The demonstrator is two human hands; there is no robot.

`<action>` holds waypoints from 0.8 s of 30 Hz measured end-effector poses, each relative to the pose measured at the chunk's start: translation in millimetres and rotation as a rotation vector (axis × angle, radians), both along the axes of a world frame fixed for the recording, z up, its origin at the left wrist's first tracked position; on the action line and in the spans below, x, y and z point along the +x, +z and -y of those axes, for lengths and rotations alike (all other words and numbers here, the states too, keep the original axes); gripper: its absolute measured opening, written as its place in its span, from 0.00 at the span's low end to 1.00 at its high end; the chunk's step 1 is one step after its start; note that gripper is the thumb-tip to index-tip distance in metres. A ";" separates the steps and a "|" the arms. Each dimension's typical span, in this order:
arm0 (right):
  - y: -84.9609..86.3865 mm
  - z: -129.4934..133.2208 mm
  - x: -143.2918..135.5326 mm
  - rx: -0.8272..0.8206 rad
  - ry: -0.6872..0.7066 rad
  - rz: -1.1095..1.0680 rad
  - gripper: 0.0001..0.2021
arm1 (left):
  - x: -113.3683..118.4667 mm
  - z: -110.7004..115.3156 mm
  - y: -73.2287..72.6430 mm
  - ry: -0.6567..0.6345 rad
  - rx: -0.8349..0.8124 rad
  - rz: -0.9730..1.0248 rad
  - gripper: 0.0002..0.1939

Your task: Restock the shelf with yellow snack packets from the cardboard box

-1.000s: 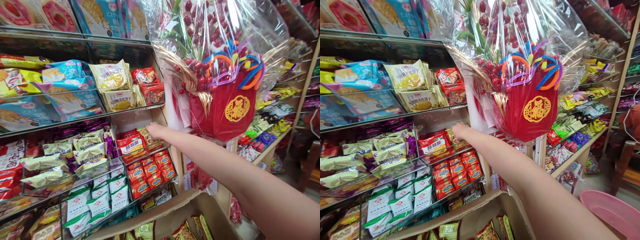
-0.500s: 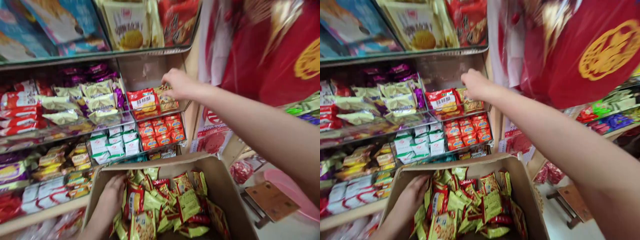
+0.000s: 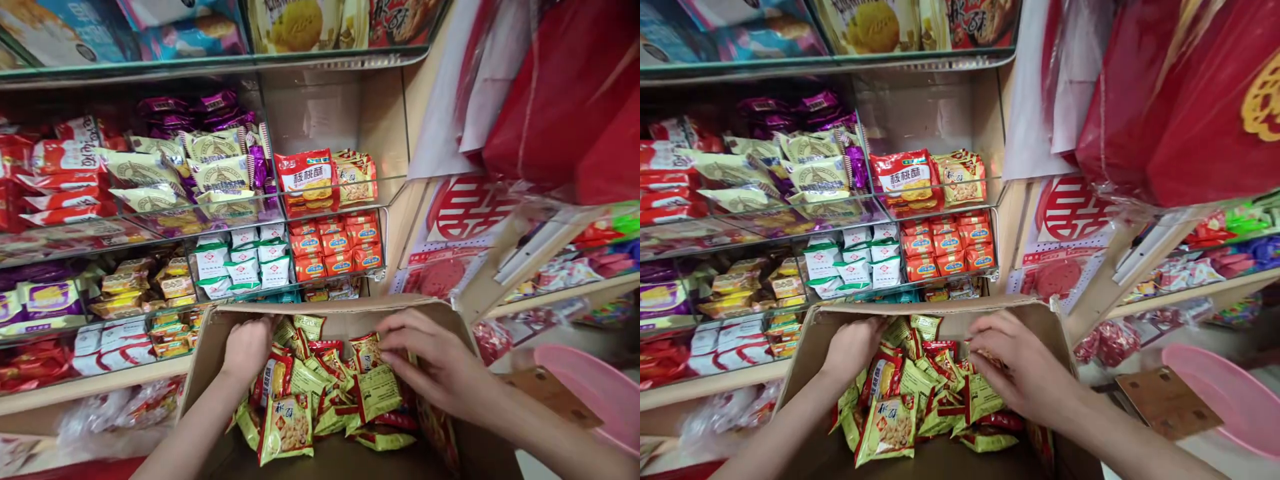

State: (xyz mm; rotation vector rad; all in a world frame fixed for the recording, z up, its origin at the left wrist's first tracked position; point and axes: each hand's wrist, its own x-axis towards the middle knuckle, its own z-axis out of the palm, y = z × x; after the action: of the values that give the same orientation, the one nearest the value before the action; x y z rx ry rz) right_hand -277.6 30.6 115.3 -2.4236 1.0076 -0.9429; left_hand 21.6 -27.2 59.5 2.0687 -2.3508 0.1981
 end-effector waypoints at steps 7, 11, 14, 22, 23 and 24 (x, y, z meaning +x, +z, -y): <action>-39.9 -15.7 60.4 1.383 -0.130 0.998 0.20 | -48.3 -68.5 14.6 -0.546 -0.465 -0.188 0.08; -37.0 -15.8 74.1 1.210 -0.097 1.237 0.16 | -74.0 -87.8 17.2 -0.759 -0.490 -0.442 0.14; -29.3 -18.0 66.6 1.103 -0.089 1.069 0.14 | -71.8 -83.5 24.5 -0.357 -0.334 -0.940 0.20; -29.7 -20.9 69.5 0.586 -0.261 0.922 0.11 | -92.6 -75.9 26.0 0.026 -0.065 -1.514 0.14; -30.8 -19.6 70.0 0.504 -0.335 0.887 0.09 | -96.7 -77.9 24.4 0.044 -0.089 -1.545 0.14; -31.5 -18.4 69.9 0.431 -0.394 0.845 0.09 | -99.9 -79.5 22.9 0.056 -0.104 -1.574 0.14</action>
State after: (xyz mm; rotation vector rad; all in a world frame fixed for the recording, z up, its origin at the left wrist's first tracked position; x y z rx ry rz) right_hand -207.7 49.0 83.8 -1.2778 1.1798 -1.4995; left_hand -78.3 52.3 82.4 1.2439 -1.1945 -0.9124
